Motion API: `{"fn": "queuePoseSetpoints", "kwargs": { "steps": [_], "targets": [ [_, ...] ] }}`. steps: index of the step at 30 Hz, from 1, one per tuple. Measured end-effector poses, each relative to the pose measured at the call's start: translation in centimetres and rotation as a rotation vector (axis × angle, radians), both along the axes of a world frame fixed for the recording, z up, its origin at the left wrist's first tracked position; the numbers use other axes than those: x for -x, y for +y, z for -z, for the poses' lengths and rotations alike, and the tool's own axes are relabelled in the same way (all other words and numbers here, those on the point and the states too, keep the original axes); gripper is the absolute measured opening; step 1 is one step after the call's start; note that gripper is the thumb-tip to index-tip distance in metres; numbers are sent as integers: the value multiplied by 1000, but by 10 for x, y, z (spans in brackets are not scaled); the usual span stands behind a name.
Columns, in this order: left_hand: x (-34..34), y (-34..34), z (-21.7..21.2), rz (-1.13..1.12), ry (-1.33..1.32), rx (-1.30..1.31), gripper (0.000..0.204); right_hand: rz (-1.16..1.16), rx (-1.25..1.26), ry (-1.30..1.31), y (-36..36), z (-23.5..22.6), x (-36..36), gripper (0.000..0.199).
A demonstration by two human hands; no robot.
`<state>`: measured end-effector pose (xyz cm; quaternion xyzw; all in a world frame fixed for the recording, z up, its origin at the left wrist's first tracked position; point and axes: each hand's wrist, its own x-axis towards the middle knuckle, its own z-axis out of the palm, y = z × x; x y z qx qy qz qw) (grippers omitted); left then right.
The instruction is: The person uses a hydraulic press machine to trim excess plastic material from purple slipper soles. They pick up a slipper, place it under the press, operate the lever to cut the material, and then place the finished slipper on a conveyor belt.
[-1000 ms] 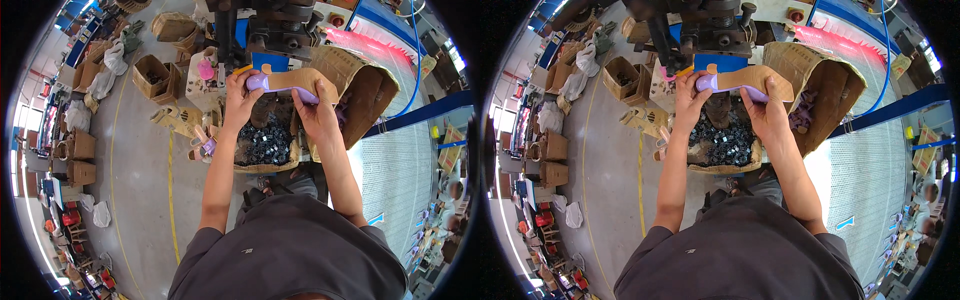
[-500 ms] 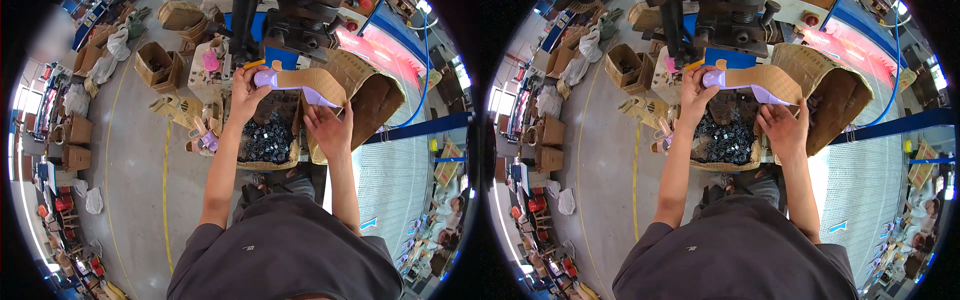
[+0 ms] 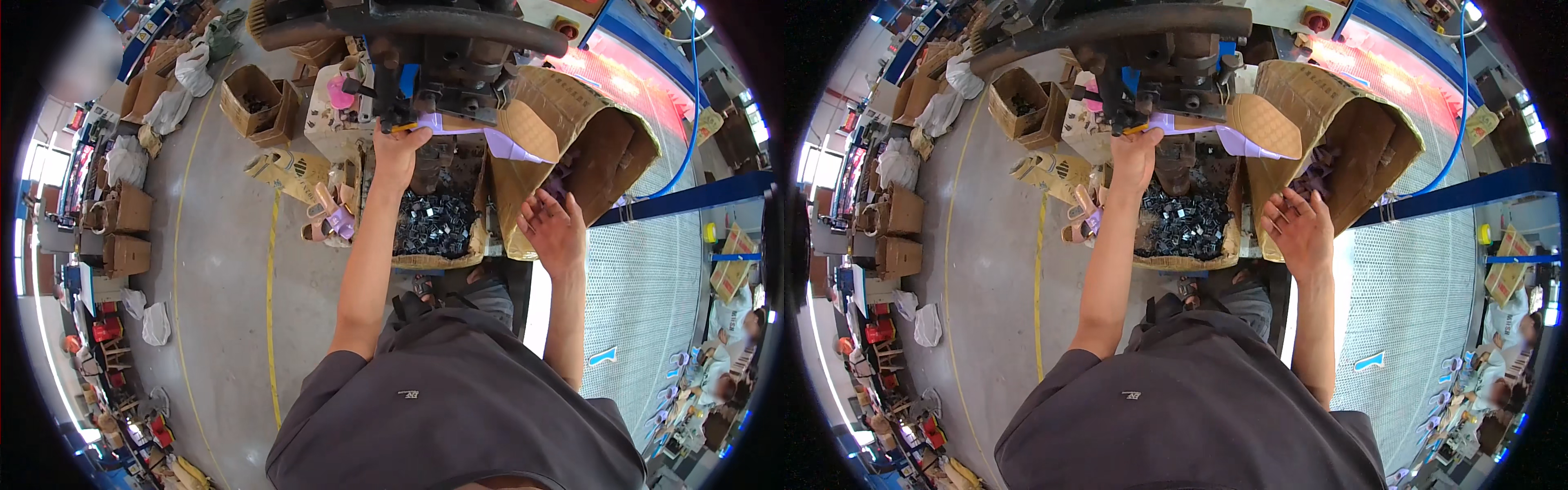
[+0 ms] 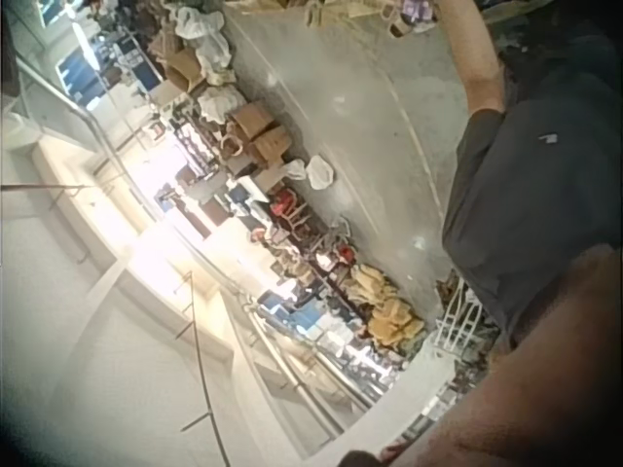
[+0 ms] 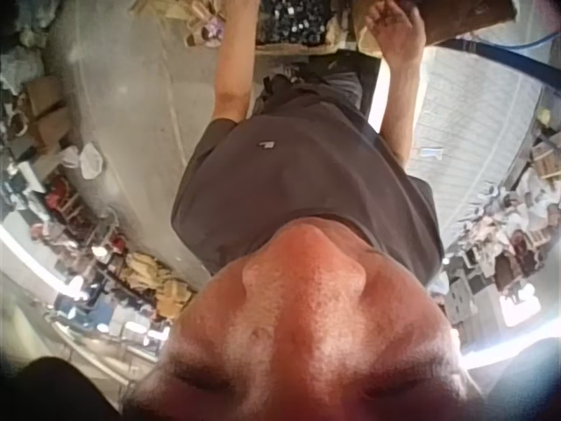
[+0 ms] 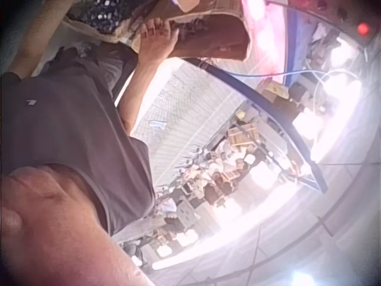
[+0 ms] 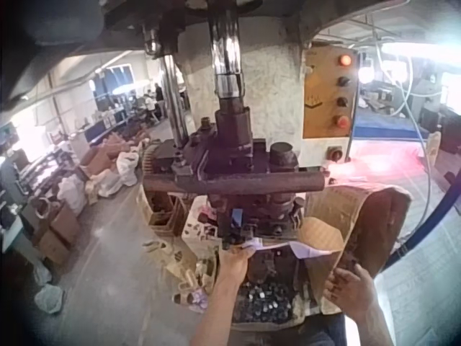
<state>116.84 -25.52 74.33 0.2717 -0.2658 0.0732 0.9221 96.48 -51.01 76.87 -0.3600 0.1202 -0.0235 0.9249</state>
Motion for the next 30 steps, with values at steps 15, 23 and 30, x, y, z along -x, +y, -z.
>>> {"fn": "queuePoseSetpoints", "kwargs": {
  "steps": [15,23,30],
  "targets": [
    [-2,-3,-1,-4,-19,18,66,-181,126,239,40,107,77,36],
    [2,0,-11,-15,-8,15,68,-57,0,-204,33,-4,-13,50],
    [12,16,23,-58,60,-121,60,-220,-106,-278,23,-27,-56,56]
  ]
}}
